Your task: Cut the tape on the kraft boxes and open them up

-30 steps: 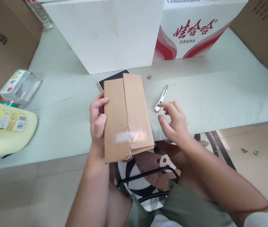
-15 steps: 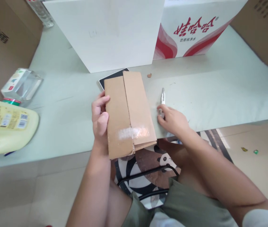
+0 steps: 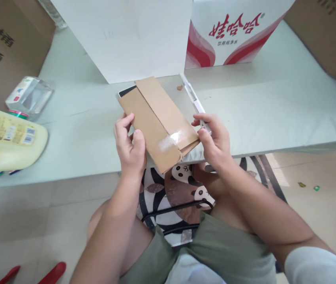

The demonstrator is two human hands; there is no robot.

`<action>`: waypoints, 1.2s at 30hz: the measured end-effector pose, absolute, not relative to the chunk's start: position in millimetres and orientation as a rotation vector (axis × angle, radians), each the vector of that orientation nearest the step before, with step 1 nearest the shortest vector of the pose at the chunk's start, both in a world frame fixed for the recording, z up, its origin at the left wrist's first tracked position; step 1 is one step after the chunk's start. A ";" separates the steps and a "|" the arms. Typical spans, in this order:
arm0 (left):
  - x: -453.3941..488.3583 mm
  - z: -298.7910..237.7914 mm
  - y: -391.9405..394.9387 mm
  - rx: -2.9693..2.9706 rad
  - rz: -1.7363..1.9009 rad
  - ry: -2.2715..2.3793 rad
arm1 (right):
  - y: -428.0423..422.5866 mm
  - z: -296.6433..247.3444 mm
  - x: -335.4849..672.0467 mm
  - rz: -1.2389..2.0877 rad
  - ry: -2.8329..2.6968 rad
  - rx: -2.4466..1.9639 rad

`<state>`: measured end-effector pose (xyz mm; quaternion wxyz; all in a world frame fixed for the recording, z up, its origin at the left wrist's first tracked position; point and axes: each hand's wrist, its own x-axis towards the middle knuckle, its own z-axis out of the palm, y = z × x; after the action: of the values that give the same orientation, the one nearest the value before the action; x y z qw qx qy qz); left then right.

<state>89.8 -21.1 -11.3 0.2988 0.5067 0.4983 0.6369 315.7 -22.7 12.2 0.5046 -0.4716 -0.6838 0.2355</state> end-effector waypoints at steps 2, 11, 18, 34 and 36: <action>96.2 -3.5 -27.3 1.472 1.681 1.454 | -26.4 13.8 315.5 0.552 -1.623 -1.108; 112.1 72.4 53.6 1.831 1.132 1.609 | -23.3 11.9 315.6 0.577 -1.559 -1.174; 127.4 48.5 115.0 2.080 0.761 1.420 | -22.5 10.3 326.0 0.573 -1.548 -1.125; 138.4 46.3 82.9 1.881 0.941 1.807 | -41.8 39.2 344.4 0.240 -1.389 -0.544; 136.8 43.2 84.5 1.873 0.985 1.782 | -46.8 38.1 345.0 0.326 -1.455 -0.534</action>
<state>136.8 84.5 43.2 0.1866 0.6651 0.6328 0.3498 345.0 -46.8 38.1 0.7023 -0.2401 -0.6539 0.1466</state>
